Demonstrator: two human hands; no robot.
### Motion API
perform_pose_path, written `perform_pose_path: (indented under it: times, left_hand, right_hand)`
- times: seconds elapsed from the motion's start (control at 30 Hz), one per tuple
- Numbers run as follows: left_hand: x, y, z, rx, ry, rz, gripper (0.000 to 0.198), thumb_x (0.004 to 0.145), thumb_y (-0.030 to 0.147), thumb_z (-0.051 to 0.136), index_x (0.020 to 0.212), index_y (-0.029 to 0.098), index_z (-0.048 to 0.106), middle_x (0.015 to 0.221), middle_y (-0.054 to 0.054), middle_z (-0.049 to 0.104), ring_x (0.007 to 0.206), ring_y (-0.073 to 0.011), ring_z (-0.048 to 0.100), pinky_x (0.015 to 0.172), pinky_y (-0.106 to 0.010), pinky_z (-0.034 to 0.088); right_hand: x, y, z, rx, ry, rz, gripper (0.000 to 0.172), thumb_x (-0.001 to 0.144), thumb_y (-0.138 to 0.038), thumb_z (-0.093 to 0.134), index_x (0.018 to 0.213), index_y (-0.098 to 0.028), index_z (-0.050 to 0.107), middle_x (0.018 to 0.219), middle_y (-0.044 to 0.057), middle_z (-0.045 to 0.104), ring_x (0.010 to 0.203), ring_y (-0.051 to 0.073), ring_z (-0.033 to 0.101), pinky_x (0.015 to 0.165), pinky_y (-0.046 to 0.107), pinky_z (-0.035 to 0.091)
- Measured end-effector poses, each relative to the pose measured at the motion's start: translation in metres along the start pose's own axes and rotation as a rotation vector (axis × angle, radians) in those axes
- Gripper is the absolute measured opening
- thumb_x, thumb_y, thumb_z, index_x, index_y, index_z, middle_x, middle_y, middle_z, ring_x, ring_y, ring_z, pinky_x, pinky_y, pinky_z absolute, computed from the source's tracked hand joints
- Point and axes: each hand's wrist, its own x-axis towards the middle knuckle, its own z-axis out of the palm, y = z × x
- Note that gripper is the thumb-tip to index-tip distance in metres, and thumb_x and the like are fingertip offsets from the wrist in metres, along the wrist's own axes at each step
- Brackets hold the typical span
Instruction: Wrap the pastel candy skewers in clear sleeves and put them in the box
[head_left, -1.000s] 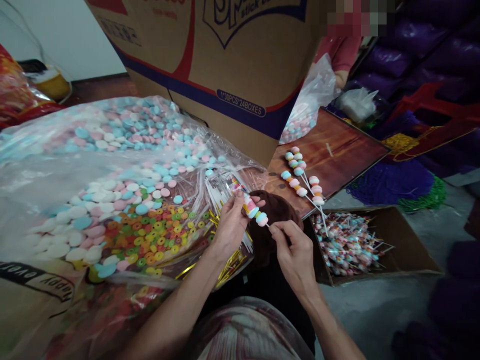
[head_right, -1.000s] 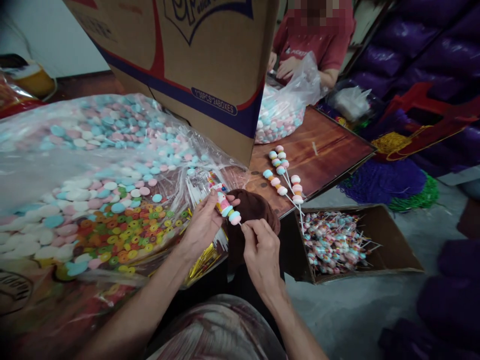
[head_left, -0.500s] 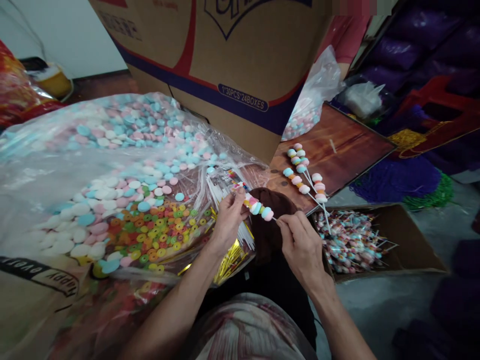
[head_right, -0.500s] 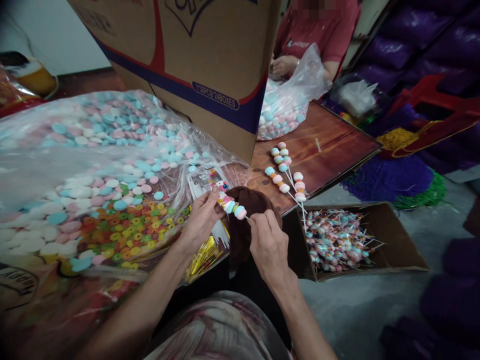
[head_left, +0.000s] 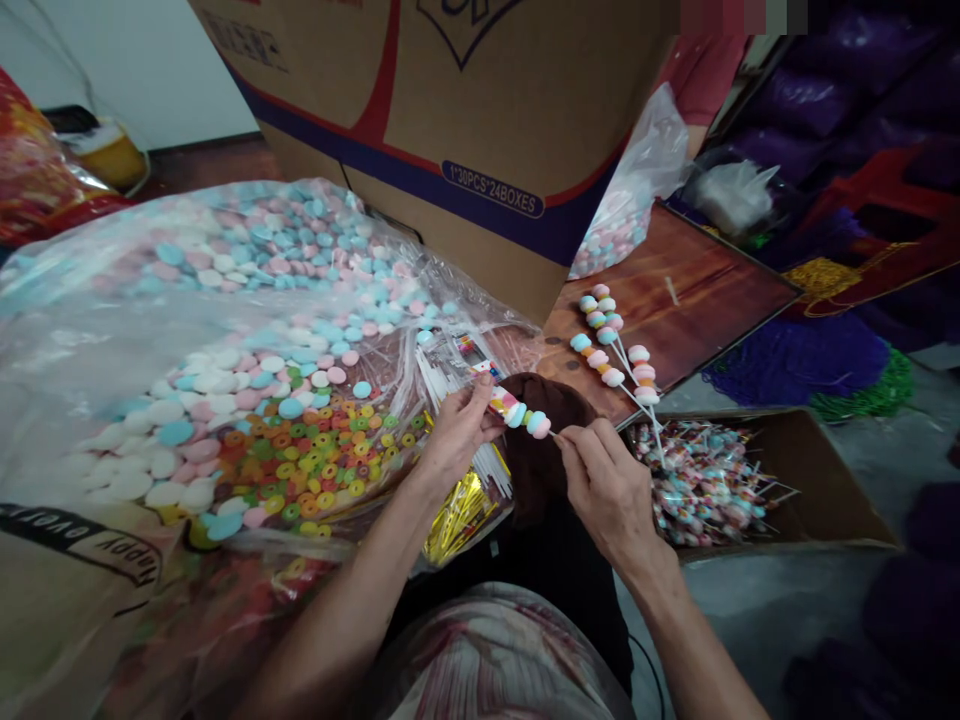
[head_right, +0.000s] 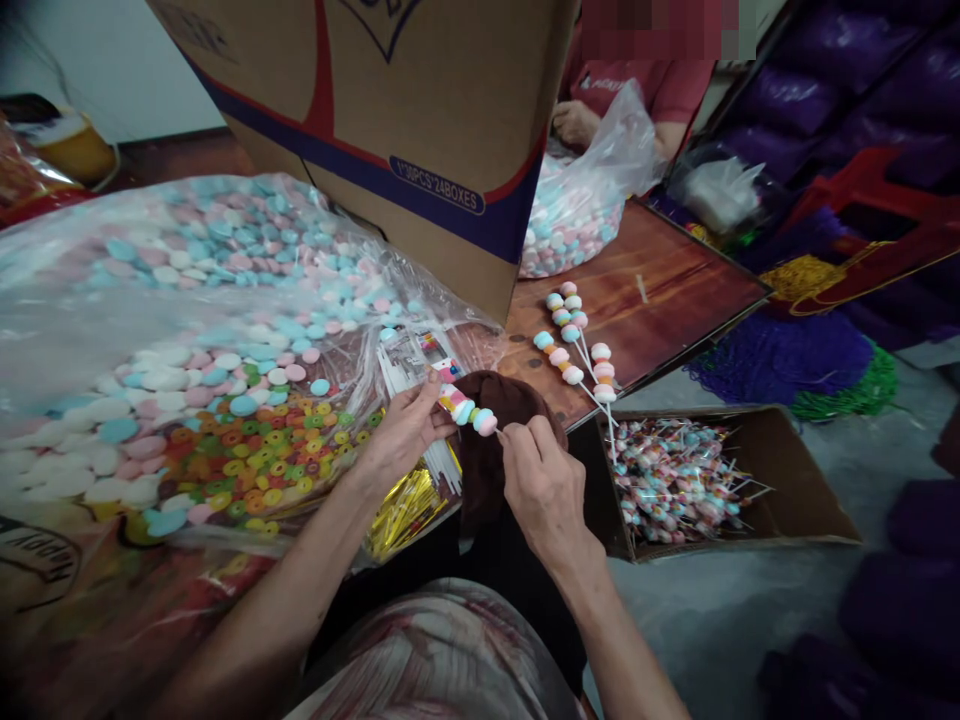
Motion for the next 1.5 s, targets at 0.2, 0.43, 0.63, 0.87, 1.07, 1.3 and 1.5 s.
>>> perform_pose_path:
  times: [0.2, 0.43, 0.63, 0.87, 1.07, 1.3, 1.5]
  left_hand:
    - [-0.002, -0.006, 0.006, -0.042, -0.047, 0.090, 0.043, 0.070, 0.054, 0.076, 0.082, 0.015, 0.063, 0.079, -0.008, 0.071, 0.074, -0.0192, 0.071, 0.070, -0.031, 0.055]
    - [-0.010, 0.003, 0.014, -0.185, -0.132, 0.085, 0.039, 0.076, 0.048, 0.074, 0.084, 0.012, 0.063, 0.080, -0.008, 0.071, 0.090, -0.0251, 0.072, 0.075, -0.030, 0.054]
    - [-0.018, -0.008, 0.023, -0.206, -0.179, 0.056, 0.033, 0.079, 0.045, 0.073, 0.083, 0.014, 0.063, 0.076, -0.004, 0.069, 0.088, -0.0210, 0.072, 0.074, -0.025, 0.052]
    - [-0.018, -0.006, 0.018, -0.209, -0.239, -0.071, 0.033, 0.079, 0.044, 0.072, 0.086, 0.013, 0.065, 0.084, -0.008, 0.073, 0.080, -0.0179, 0.070, 0.069, -0.025, 0.052]
    - [-0.004, 0.010, 0.007, -0.272, -0.115, 0.051, 0.026, 0.081, 0.037, 0.072, 0.091, 0.014, 0.064, 0.091, -0.009, 0.073, 0.086, -0.0236, 0.072, 0.062, -0.027, 0.053]
    - [-0.010, -0.002, 0.013, -0.332, -0.128, 0.065, 0.022, 0.088, 0.034, 0.065, 0.085, 0.012, 0.063, 0.074, -0.003, 0.065, 0.075, -0.0158, 0.070, 0.066, -0.023, 0.051]
    - [-0.009, 0.001, 0.011, -0.360, -0.142, 0.068, 0.024, 0.090, 0.036, 0.061, 0.084, 0.013, 0.062, 0.074, -0.003, 0.062, 0.072, -0.0144, 0.068, 0.064, -0.022, 0.049]
  right_hand:
    - [-0.005, -0.014, 0.009, 0.038, -0.016, 0.084, 0.020, 0.098, -0.019, 0.046, 0.084, -0.019, 0.060, 0.073, 0.004, 0.055, 0.065, 0.015, 0.054, 0.059, 0.026, 0.043]
    - [-0.003, -0.017, 0.015, 0.156, -0.027, 0.073, 0.017, 0.098, -0.016, 0.046, 0.088, -0.018, 0.059, 0.076, 0.003, 0.057, 0.067, 0.013, 0.055, 0.066, 0.025, 0.045]
    - [-0.004, -0.031, 0.034, 0.153, 0.087, 0.083, 0.018, 0.098, -0.014, 0.045, 0.093, -0.016, 0.062, 0.080, 0.007, 0.060, 0.073, 0.016, 0.060, 0.070, 0.027, 0.050]
    - [0.002, -0.036, 0.036, 0.468, 0.143, 0.244, 0.014, 0.095, -0.015, 0.050, 0.088, -0.018, 0.062, 0.087, 0.006, 0.065, 0.082, 0.016, 0.063, 0.077, 0.030, 0.051]
    - [-0.005, -0.036, 0.030, 0.434, 0.092, 0.245, 0.015, 0.094, -0.016, 0.051, 0.082, -0.019, 0.059, 0.074, 0.001, 0.058, 0.068, 0.013, 0.055, 0.064, 0.027, 0.045]
    - [-0.003, -0.040, 0.041, 0.411, 0.109, 0.201, 0.015, 0.095, -0.015, 0.050, 0.084, -0.018, 0.060, 0.075, 0.002, 0.057, 0.068, 0.013, 0.054, 0.065, 0.027, 0.044]
    - [0.000, -0.041, 0.042, 0.427, 0.076, 0.232, 0.016, 0.096, -0.017, 0.050, 0.085, -0.018, 0.062, 0.077, 0.002, 0.059, 0.068, 0.014, 0.055, 0.066, 0.027, 0.046]
